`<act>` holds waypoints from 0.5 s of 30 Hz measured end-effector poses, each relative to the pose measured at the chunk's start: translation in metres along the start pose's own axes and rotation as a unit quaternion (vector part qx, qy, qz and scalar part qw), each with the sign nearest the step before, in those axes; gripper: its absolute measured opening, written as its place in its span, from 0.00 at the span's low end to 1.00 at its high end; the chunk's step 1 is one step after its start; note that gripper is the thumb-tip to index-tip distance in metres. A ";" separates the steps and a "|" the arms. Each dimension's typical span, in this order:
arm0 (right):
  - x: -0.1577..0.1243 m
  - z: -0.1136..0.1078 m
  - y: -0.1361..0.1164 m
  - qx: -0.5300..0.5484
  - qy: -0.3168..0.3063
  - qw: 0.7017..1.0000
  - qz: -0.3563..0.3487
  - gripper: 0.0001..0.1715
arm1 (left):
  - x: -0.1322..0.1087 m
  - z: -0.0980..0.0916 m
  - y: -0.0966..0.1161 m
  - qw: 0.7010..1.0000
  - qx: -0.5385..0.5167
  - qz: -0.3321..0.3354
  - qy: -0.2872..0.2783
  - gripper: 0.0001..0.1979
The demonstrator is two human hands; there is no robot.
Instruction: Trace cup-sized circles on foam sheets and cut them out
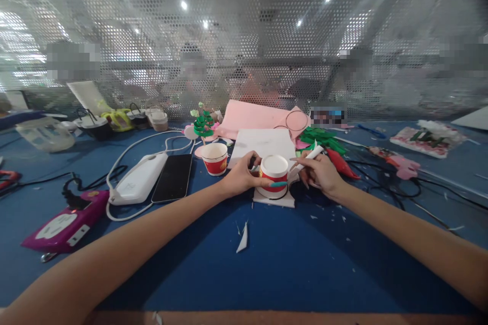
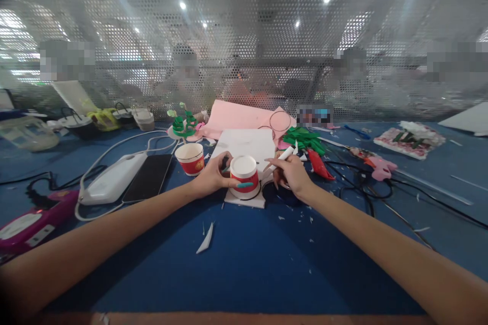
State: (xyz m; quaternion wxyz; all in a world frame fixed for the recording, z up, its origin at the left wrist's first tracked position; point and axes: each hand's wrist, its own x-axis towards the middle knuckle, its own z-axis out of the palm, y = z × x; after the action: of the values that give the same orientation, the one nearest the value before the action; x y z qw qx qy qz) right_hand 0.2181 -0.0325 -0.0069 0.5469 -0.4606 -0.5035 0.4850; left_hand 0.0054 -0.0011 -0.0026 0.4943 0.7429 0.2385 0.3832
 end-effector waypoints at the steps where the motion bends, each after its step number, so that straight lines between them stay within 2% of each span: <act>1: 0.001 0.000 0.000 0.001 -0.002 1.000 -0.001 0.14 | 0.000 0.000 0.000 1.000 0.000 -0.001 -0.001 0.27; 10: 0.009 0.006 -0.001 -0.011 0.005 1.000 -0.014 0.13 | 0.001 0.000 0.003 0.999 0.033 -0.009 0.013 0.28; 15: 0.014 0.006 -0.001 -0.008 -0.002 1.000 0.019 0.12 | 0.002 -0.001 -0.001 0.998 0.054 -0.006 0.022 0.28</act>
State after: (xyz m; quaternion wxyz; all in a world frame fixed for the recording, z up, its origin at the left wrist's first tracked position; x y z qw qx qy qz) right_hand 0.2126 -0.0187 -0.0036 0.5330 -0.4738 -0.4990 0.4924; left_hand 0.0059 0.0012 -0.0025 0.4503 0.7586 0.2736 0.3832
